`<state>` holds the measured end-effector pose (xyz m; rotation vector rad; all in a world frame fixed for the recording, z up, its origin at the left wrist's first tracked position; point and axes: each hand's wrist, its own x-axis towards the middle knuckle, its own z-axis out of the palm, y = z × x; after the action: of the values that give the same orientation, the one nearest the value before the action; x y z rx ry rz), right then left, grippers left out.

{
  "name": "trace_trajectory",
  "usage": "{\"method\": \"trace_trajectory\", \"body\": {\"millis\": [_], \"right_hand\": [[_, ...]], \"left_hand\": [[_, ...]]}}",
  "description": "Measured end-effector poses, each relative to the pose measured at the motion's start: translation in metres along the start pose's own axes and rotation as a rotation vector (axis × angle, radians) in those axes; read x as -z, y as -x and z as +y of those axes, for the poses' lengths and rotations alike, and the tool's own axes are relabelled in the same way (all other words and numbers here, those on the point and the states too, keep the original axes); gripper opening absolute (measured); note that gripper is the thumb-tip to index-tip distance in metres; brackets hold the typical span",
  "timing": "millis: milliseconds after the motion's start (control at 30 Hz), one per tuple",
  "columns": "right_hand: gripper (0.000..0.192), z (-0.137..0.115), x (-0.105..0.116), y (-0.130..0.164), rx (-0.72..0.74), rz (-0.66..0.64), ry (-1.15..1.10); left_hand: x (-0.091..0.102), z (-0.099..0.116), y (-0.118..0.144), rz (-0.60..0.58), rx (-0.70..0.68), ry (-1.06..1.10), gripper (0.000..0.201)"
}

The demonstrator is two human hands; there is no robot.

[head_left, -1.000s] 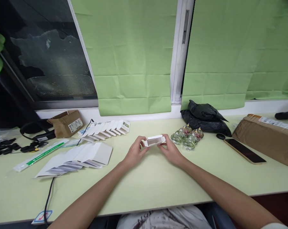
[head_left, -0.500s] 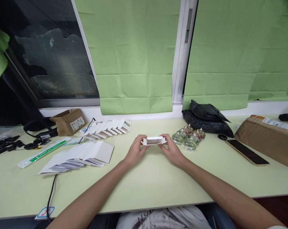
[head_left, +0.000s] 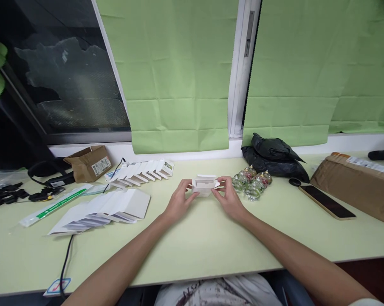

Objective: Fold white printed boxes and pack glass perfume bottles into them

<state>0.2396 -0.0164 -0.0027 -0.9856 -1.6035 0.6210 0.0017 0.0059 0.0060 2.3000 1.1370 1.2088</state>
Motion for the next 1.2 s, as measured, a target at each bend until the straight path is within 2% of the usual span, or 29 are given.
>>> {"method": "trace_trajectory", "body": {"millis": [167, 300, 400, 500, 667, 800, 900, 1000, 1100, 1200], "right_hand": [[0.033, -0.001, 0.0, -0.002, 0.033, -0.001, 0.005], [0.041, 0.0, 0.0, -0.002, 0.069, -0.017, 0.0], [0.052, 0.004, -0.002, -0.002, 0.046, -0.027, -0.004], [0.054, 0.008, -0.003, -0.002, 0.02, -0.067, 0.008], [0.054, 0.013, -0.004, -0.002, 0.003, -0.083, 0.035], [0.043, 0.012, -0.004, -0.001, -0.023, -0.107, 0.067], [0.036, 0.008, -0.003, 0.0, -0.035, -0.149, 0.058], [0.037, 0.001, -0.001, 0.002, -0.046, -0.202, -0.002], [0.04, -0.007, 0.001, 0.002, -0.073, -0.264, -0.089], [0.044, -0.012, 0.003, 0.002, -0.076, -0.298, -0.134]], "left_hand": [[-0.002, 0.005, 0.001, -0.087, 0.154, 0.104, 0.034], [-0.002, 0.004, 0.002, -0.111, 0.163, 0.113, 0.034], [-0.001, 0.004, 0.001, -0.147, 0.16, 0.074, 0.034], [0.001, 0.005, 0.001, -0.176, 0.167, 0.044, 0.032], [0.0, 0.002, 0.001, -0.14, 0.183, 0.015, 0.03], [-0.001, 0.0, 0.002, -0.095, 0.21, 0.008, 0.034], [-0.001, 0.002, 0.005, -0.099, 0.197, 0.02, 0.043], [-0.001, 0.009, 0.007, -0.171, 0.161, 0.045, 0.046], [0.001, 0.018, 0.008, -0.218, 0.091, 0.064, 0.04], [0.003, 0.024, 0.007, -0.203, -0.008, 0.075, 0.03]]}}
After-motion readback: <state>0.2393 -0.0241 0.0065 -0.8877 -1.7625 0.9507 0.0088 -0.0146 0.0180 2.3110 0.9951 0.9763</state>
